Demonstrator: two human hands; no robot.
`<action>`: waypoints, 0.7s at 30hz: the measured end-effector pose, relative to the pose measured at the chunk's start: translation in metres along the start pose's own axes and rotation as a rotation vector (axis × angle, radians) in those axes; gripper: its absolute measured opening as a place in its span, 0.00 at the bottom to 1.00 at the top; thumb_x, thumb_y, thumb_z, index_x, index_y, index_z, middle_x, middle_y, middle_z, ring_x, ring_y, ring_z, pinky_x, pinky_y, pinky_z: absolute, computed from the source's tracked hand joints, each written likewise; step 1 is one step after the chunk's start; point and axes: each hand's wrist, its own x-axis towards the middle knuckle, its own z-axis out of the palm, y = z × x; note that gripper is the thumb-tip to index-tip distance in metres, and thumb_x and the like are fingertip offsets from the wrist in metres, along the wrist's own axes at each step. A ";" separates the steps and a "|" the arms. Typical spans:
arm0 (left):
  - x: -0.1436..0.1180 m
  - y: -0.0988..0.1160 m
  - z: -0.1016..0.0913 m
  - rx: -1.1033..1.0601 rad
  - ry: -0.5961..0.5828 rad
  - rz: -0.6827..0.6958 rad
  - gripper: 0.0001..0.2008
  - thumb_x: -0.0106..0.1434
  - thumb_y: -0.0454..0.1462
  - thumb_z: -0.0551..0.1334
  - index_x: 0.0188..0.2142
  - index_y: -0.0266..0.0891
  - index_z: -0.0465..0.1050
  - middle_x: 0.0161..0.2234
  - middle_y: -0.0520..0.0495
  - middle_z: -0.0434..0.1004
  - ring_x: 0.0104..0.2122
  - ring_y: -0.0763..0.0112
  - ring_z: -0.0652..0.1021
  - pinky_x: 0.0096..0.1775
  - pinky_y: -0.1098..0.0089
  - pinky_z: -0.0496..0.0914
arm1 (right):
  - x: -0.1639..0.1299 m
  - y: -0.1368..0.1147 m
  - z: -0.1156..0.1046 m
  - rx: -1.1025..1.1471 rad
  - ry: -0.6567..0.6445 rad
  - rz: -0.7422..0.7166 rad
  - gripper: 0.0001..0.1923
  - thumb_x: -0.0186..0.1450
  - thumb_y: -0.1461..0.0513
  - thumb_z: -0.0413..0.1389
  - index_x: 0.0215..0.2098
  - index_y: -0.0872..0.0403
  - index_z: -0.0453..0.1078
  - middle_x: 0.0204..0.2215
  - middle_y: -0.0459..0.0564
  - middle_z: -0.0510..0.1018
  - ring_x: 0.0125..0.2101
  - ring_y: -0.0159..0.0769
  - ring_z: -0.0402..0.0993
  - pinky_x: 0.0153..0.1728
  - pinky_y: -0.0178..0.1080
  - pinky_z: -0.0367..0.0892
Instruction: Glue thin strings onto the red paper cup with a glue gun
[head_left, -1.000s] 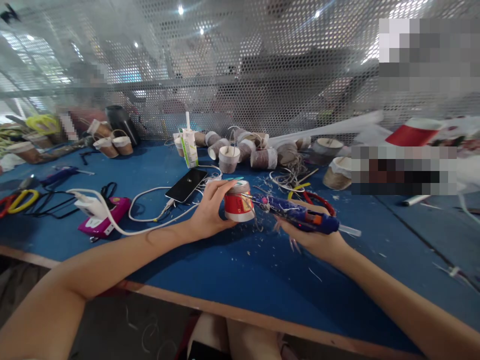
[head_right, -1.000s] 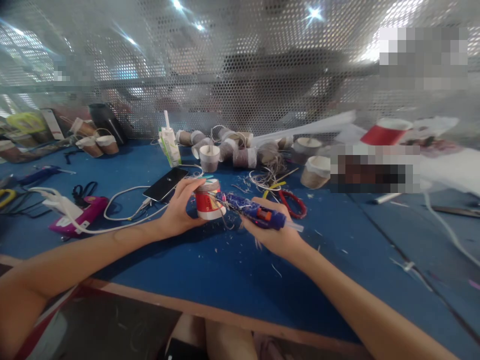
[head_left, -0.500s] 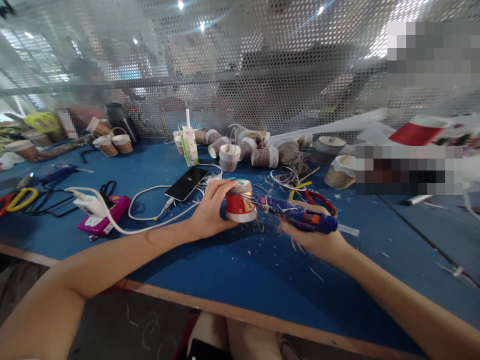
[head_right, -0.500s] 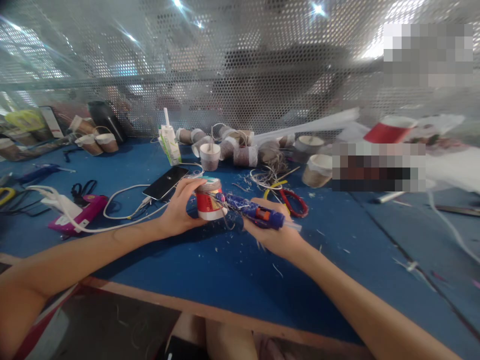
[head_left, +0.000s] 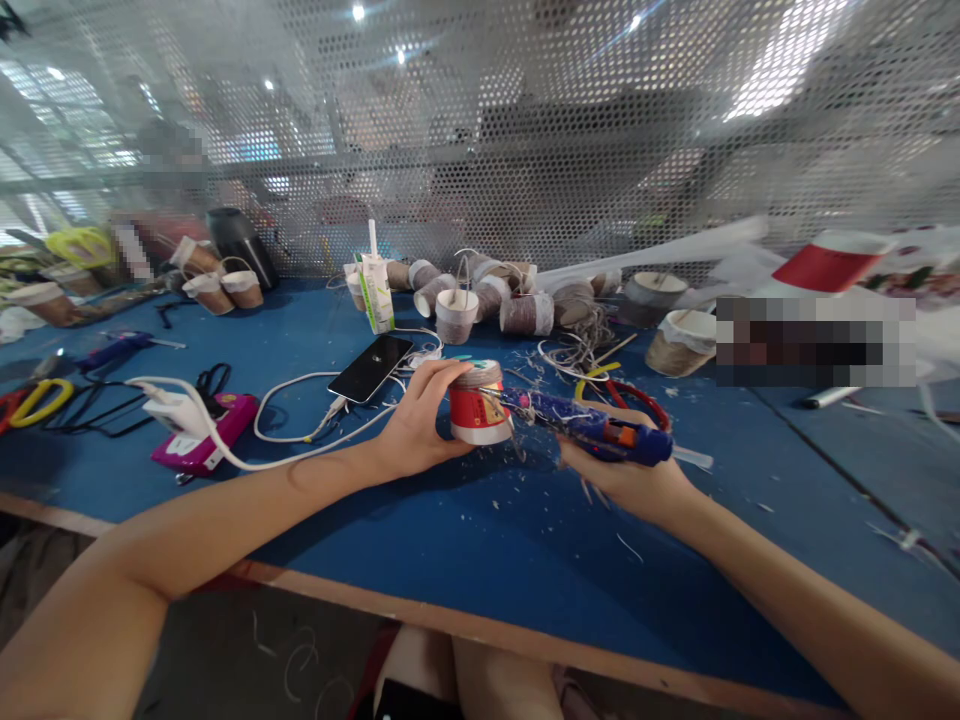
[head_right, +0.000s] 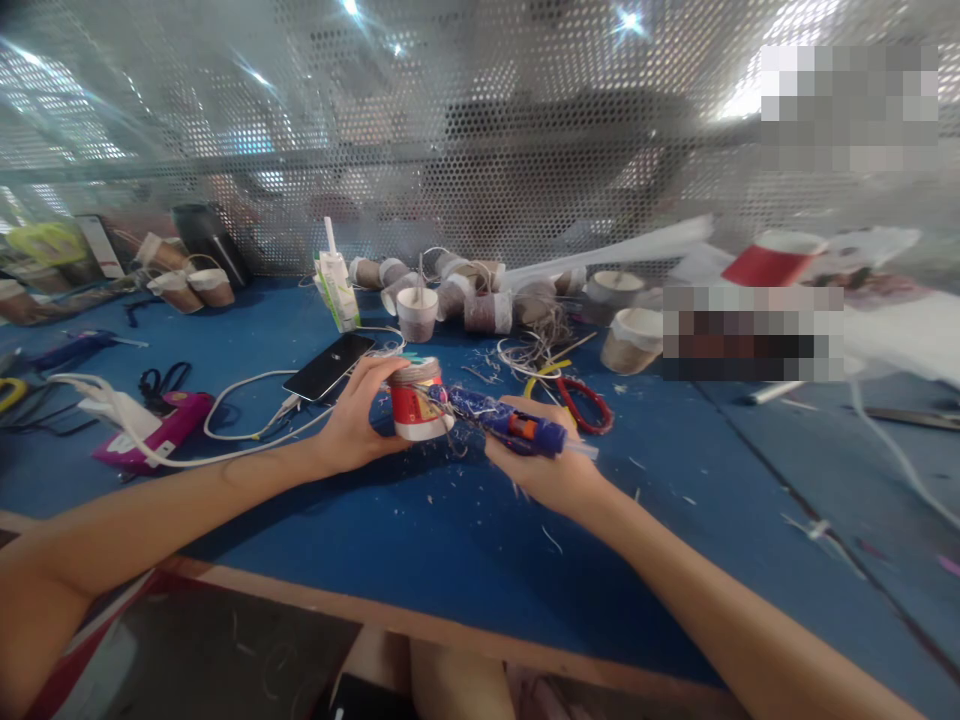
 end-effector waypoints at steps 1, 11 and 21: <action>0.000 0.000 0.000 0.002 -0.004 -0.001 0.38 0.52 0.40 0.70 0.59 0.42 0.56 0.52 0.40 0.68 0.53 0.53 0.71 0.56 0.50 0.68 | 0.000 0.000 0.000 0.003 -0.007 0.003 0.11 0.56 0.61 0.56 0.18 0.49 0.60 0.15 0.44 0.71 0.16 0.33 0.67 0.17 0.36 0.64; 0.001 0.001 -0.001 0.022 0.011 0.011 0.38 0.53 0.40 0.70 0.60 0.42 0.55 0.52 0.40 0.68 0.54 0.53 0.72 0.55 0.50 0.70 | -0.001 0.001 -0.001 -0.008 0.017 0.005 0.11 0.56 0.59 0.55 0.17 0.49 0.60 0.14 0.43 0.69 0.14 0.33 0.67 0.15 0.36 0.63; 0.001 0.001 -0.001 0.022 0.026 0.000 0.39 0.52 0.38 0.71 0.60 0.42 0.54 0.53 0.40 0.68 0.55 0.53 0.71 0.55 0.50 0.70 | -0.001 -0.005 -0.003 -0.004 0.027 0.019 0.12 0.55 0.60 0.55 0.16 0.49 0.58 0.13 0.44 0.69 0.14 0.35 0.67 0.16 0.37 0.64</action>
